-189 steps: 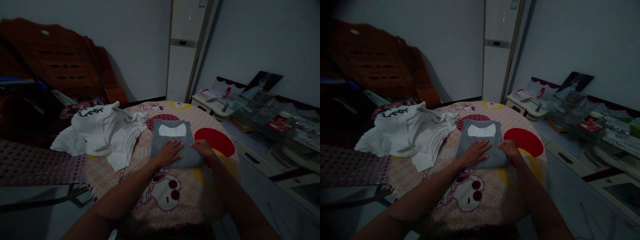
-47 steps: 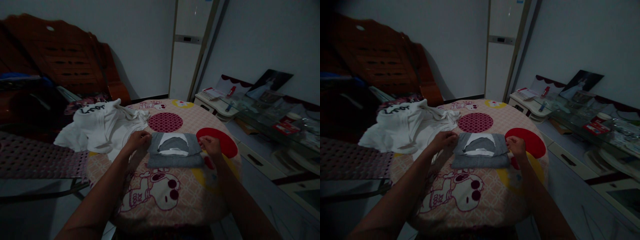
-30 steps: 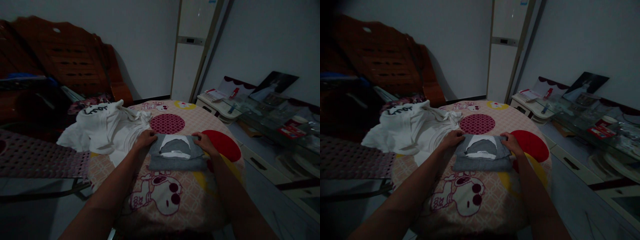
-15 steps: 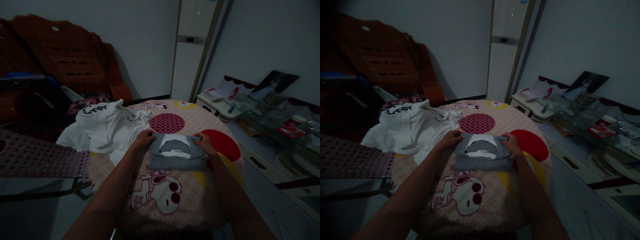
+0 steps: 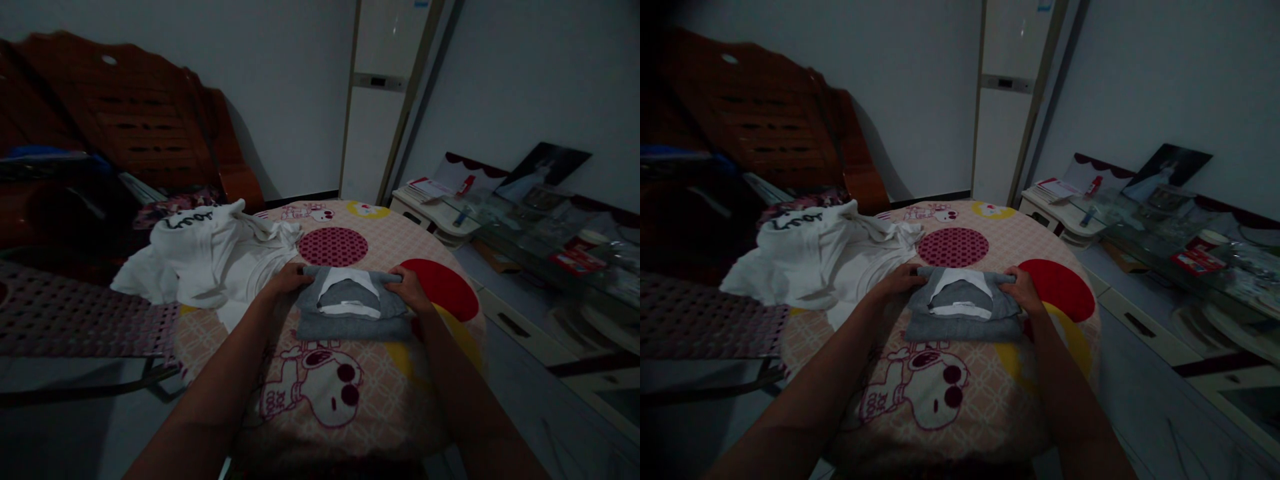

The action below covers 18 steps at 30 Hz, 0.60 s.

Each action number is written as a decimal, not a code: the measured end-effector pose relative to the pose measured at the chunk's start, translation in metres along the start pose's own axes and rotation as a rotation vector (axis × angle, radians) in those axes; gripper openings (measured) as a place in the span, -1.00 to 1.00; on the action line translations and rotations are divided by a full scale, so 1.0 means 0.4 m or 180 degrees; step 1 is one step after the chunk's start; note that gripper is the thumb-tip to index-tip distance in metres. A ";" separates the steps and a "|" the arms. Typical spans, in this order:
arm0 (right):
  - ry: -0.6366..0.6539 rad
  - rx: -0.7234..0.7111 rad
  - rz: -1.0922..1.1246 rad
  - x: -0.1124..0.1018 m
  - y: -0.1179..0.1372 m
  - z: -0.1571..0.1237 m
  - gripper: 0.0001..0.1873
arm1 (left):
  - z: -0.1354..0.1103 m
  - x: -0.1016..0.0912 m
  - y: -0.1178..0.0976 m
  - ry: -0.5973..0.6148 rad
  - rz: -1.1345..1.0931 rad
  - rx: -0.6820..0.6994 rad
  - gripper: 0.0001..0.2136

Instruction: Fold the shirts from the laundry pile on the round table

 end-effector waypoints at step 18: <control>-0.0916 0.0539 0.0753 -0.121 -0.001 -0.045 -0.72 | 0.047 0.039 -0.230 -0.0283 0.0062 0.0375 -0.86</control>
Point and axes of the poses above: each hand's wrist, its own z-axis towards the middle knuckle, its own x-axis out of the palm, y = z × x, the point moved 7 cm from there along z, towards the middle knuckle, and after that the axes turned 12 degrees about -x, right-handed, at the moved point
